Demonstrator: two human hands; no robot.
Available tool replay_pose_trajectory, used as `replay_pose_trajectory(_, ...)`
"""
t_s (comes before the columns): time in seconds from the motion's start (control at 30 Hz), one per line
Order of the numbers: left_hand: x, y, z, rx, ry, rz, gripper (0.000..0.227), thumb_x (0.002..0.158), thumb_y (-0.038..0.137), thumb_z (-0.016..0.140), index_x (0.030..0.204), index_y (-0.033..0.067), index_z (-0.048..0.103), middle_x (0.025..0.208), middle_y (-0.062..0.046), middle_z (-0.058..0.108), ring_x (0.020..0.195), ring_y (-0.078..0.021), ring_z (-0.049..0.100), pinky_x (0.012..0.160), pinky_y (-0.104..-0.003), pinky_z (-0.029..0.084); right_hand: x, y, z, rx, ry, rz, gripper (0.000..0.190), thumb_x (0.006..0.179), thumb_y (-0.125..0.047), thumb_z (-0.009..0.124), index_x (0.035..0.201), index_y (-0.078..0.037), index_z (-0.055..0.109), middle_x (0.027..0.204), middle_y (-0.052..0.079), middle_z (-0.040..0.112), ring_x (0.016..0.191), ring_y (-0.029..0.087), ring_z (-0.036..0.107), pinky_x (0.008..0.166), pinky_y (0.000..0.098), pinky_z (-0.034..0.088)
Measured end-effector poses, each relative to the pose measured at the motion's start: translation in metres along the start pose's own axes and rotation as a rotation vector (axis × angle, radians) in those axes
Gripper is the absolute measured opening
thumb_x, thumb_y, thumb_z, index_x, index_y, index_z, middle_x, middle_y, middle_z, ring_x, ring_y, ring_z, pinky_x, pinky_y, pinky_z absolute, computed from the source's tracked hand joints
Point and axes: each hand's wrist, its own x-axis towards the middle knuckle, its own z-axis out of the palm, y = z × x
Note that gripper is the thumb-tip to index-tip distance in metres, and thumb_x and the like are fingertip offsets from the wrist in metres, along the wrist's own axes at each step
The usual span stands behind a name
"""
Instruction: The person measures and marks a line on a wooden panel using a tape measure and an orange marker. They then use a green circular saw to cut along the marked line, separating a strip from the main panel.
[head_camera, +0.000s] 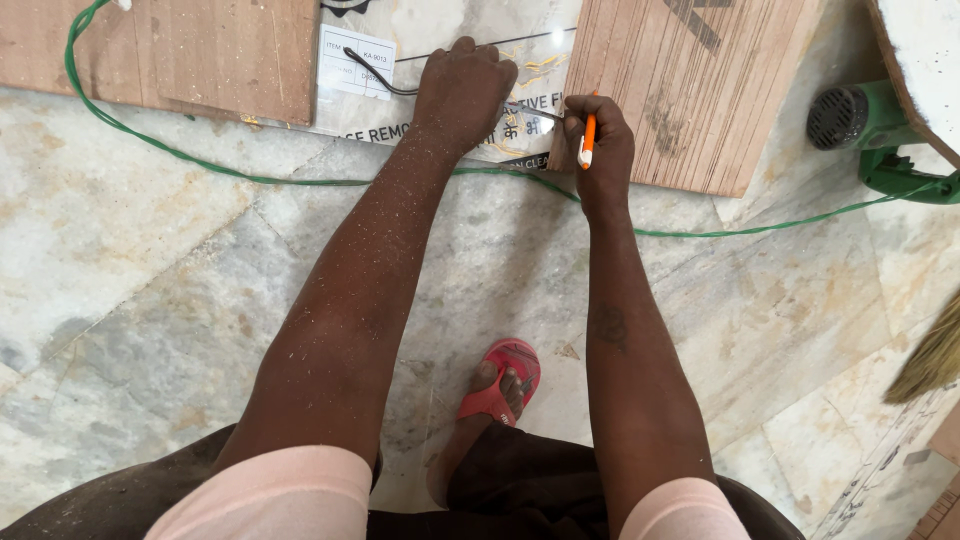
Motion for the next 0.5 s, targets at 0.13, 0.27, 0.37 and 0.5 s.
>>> replay_pose_trajectory(0.13,-0.001,0.001,0.001,-0.011,0.009,-0.005,0.012,0.086,0.011,0.070,0.096,0.0125,0.075,0.101,-0.006,0.071,0.104,-0.0281,0.063,0.083,-0.048,0.050,-0.002,0.000,0.000,0.016,-0.006,-0.022,0.016,0.102,0.002,0.064,0.117,-0.002,0.068,0.104,0.001,0.066,0.096,0.009,0.061,0.089,0.0236,0.052)
replay_pose_trajectory(0.27,-0.001,0.002,0.000,-0.006,-0.027,-0.021,0.013,0.086,0.011,0.069,0.098,0.0124,0.073,0.102,-0.007,0.070,0.105,-0.0277,0.062,0.084,-0.048,0.049,-0.001,0.003,0.001,0.016,0.011,-0.035,0.017,0.102,0.002,0.064,0.117,-0.002,0.068,0.105,0.002,0.067,0.098,0.010,0.063,0.091,0.0248,0.053)
replay_pose_trajectory(0.37,-0.006,0.003,-0.002,0.004,-0.013,-0.004,0.018,0.083,0.009,0.069,0.100,0.0126,0.072,0.103,-0.007,0.070,0.105,-0.0282,0.061,0.084,-0.048,0.049,0.000,0.002,0.003,-0.043,0.041,-0.038,0.019,0.100,0.002,0.065,0.118,-0.003,0.069,0.105,0.002,0.068,0.099,0.011,0.064,0.091,0.0255,0.054)
replay_pose_trajectory(0.5,-0.013,0.003,-0.006,-0.026,0.033,0.018,0.019,0.081,0.008,0.071,0.100,0.0123,0.071,0.103,-0.008,0.069,0.105,-0.0299,0.061,0.083,-0.049,0.049,-0.001,0.000,0.008,-0.068,0.049,0.062,0.024,0.095,-0.001,0.068,0.118,-0.005,0.070,0.103,0.003,0.068,0.097,0.011,0.064,0.087,0.0258,0.054)
